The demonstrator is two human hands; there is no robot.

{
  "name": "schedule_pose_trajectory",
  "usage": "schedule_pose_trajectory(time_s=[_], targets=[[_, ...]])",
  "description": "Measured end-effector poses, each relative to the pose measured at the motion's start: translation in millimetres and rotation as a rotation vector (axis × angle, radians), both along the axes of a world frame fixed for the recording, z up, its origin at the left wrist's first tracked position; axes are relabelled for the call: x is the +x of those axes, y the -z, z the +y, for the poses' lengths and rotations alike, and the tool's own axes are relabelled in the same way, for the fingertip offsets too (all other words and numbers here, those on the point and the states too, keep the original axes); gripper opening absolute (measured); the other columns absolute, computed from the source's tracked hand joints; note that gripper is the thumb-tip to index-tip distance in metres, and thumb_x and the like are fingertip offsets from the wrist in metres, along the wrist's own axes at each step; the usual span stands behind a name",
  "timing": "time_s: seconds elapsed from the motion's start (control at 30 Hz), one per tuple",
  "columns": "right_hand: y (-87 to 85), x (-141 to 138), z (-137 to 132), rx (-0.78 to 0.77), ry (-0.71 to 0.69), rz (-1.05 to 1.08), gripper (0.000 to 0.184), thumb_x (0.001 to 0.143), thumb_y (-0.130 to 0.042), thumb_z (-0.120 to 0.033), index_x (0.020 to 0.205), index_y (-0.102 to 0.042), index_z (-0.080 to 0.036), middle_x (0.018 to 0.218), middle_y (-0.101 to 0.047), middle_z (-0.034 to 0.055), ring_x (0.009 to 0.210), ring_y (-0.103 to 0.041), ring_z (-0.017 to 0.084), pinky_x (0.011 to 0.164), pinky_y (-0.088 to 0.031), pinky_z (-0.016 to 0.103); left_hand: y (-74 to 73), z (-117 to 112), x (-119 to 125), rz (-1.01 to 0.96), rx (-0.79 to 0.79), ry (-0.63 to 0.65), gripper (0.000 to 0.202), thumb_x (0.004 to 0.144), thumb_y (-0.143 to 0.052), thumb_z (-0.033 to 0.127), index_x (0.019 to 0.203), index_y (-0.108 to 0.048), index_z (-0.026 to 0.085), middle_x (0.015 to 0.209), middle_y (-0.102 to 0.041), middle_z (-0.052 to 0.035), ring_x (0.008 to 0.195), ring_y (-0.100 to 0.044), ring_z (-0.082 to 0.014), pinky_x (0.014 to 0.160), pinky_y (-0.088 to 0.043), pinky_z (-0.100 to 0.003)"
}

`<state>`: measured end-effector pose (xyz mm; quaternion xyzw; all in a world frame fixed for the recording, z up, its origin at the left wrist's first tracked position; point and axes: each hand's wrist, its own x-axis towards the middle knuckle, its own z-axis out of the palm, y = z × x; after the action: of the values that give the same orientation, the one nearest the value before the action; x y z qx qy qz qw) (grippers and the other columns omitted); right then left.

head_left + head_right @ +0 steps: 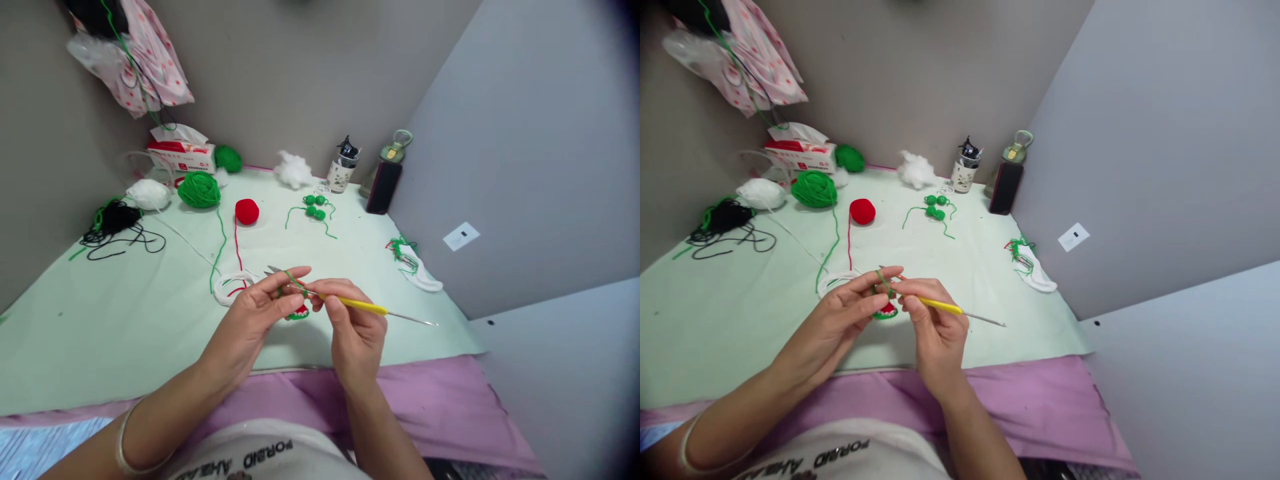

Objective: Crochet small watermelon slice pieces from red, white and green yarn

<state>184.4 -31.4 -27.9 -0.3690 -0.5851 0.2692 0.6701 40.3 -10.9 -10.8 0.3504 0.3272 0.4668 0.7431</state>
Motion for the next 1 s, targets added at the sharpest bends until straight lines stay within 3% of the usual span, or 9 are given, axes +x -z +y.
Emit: schedule_pose_trajectory(time_s=[0.1,0.23,0.37,0.47,0.57,0.7,0.83,0.9,1.0], targets=[[3.8,-1,-3,0.083,0.093,-0.223,0.031,0.1,-0.057,-0.009,0.116,-0.075,-0.028,0.106,-0.078,0.0047,0.095,-0.072,0.018,0.08,-0.062,0.034,2.2,1,3,-0.015,-0.03,-0.043,0.029,0.08,-0.087,0.029,0.109,-0.084,0.028,0.089,-0.074,0.0008,0.089,-0.062,-0.0133,0.087,-0.047,-0.024],[13.8,-5,-7,0.333,0.266,-0.532,0.042,0.096,-0.06,-0.004,0.13,-0.071,-0.024,0.122,-0.073,0.0115,0.108,-0.071,0.022,0.088,-0.062,0.037,6.8,3,4,-0.063,-0.111,-0.011,0.032,0.079,-0.087,0.036,0.11,-0.084,0.029,0.088,-0.074,0.0,0.09,-0.062,-0.0149,0.086,-0.048,-0.025],[8.6,2,-7,0.142,0.172,-0.252,0.034,0.098,-0.059,-0.008,0.12,-0.075,-0.028,0.102,-0.075,0.0054,0.089,-0.073,0.018,0.077,-0.062,0.034,9.6,8,-3,-0.036,-0.113,0.059,0.025,0.079,-0.087,0.033,0.103,-0.086,0.028,0.103,-0.076,-0.0023,0.094,-0.062,-0.0166,0.086,-0.05,-0.026],[-2.0,10,-4,-0.074,0.057,0.097,0.02,0.1,-0.06,-0.018,0.1,-0.079,-0.026,0.088,-0.072,0.0024,0.069,-0.069,0.014,0.064,-0.059,0.03,8.7,10,-7,0.061,-0.055,0.032,0.025,0.082,-0.085,0.033,0.106,-0.086,0.027,0.101,-0.076,-0.0024,0.089,-0.061,-0.0145,0.081,-0.048,-0.024],[-7.0,13,-1,-0.172,-0.041,0.288,0.018,0.099,-0.064,-0.025,0.091,-0.08,-0.023,0.084,-0.071,0.0026,0.06,-0.065,0.012,0.056,-0.056,0.027,6.2,8,-7,0.078,0.016,-0.014,0.027,0.082,-0.085,0.031,0.109,-0.084,0.029,0.092,-0.074,0.0005,0.084,-0.06,-0.012,0.08,-0.047,-0.022],[1.4,3,-2,-0.098,0.026,0.102,0.021,0.1,-0.06,-0.02,0.1,-0.08,-0.027,0.087,-0.071,0.0028,0.066,-0.067,0.013,0.059,-0.058,0.028,4.9,3,-1,0.037,0.049,-0.067,0.046,0.08,-0.087,0.024,0.124,-0.077,0.034,0.08,-0.07,0.005,0.079,-0.062,-0.0105,0.079,-0.048,-0.022],[15.4,-6,-5,0.235,0.264,-0.391,0.04,0.096,-0.063,-0.008,0.125,-0.075,-0.033,0.11,-0.073,0.0073,0.097,-0.072,0.02,0.079,-0.062,0.035,6.2,1,4,-0.043,0.004,-0.047,0.051,0.082,-0.087,0.027,0.13,-0.072,0.027,0.084,-0.072,0.0033,0.083,-0.064,-0.0112,0.084,-0.048,-0.023],[17.1,-6,-5,0.269,0.285,-0.422,0.044,0.096,-0.063,-0.006,0.129,-0.073,-0.033,0.113,-0.073,0.0078,0.1,-0.072,0.02,0.08,-0.062,0.035,6.7,1,4,-0.064,-0.054,-0.006,0.047,0.083,-0.087,0.03,0.127,-0.073,0.023,0.089,-0.073,0.0012,0.085,-0.064,-0.0115,0.081,-0.048,-0.023],[11.9,-2,-2,0.108,0.164,-0.234,0.033,0.098,-0.061,-0.01,0.12,-0.076,-0.03,0.103,-0.074,0.0052,0.093,-0.072,0.018,0.075,-0.062,0.033,6.1,2,3,-0.036,-0.088,0.024,0.045,0.084,-0.085,0.029,0.126,-0.073,0.021,0.094,-0.075,-0.0001,0.091,-0.063,-0.0122,0.081,-0.046,-0.022]])
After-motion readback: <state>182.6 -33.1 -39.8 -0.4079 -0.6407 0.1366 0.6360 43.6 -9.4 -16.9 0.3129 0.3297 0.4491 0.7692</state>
